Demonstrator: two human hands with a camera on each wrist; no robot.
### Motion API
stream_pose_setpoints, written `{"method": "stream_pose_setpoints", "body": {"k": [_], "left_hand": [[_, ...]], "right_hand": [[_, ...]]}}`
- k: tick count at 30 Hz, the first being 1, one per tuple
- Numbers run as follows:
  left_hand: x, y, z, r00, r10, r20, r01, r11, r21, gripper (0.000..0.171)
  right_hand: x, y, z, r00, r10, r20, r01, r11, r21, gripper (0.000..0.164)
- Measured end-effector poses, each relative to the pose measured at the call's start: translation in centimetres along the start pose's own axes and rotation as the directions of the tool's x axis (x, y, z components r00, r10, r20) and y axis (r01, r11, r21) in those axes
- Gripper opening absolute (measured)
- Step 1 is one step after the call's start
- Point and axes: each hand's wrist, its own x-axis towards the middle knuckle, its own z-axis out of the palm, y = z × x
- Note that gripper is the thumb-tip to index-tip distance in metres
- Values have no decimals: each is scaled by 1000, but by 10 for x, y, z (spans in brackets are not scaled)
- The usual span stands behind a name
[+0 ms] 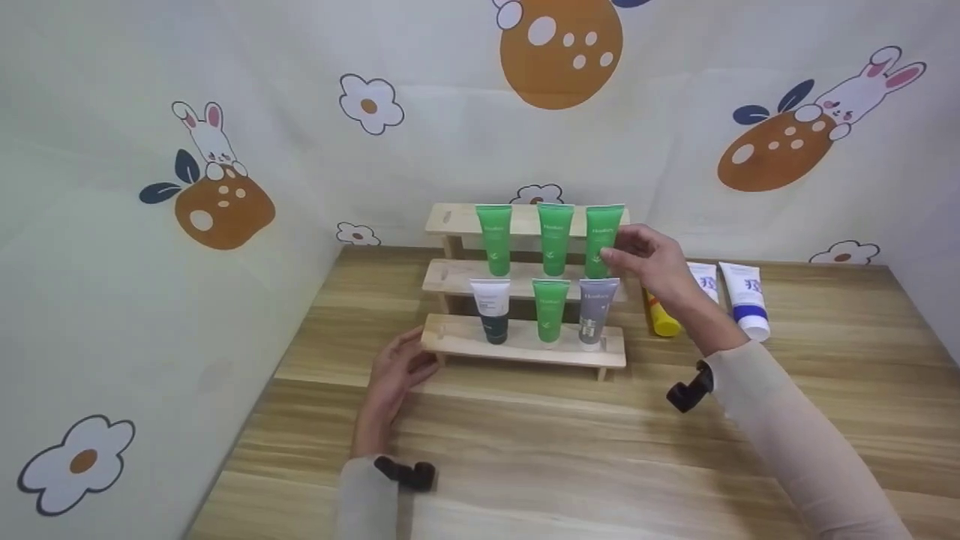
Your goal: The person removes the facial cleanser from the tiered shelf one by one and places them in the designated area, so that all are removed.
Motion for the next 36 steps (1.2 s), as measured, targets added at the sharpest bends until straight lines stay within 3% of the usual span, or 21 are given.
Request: {"method": "stream_pose_setpoints", "body": {"k": [13, 27, 36], "left_hand": [[-1, -1, -2, 1000, -13, -1, 13, 1000, 8, 45], [1, -1, -2, 999, -21, -24, 21, 1000, -2, 41], [0, -2, -2, 1000, -2, 9, 2, 1000, -18, 43]], "right_hand": [[-6, 3, -1, 996, -59, -64, 64, 995, 80, 53], [-24, 8, -42, 991, -81, -107, 93, 989, 111, 46], [-42, 16, -74, 982, -1, -190, 9, 999, 40, 51]]}}
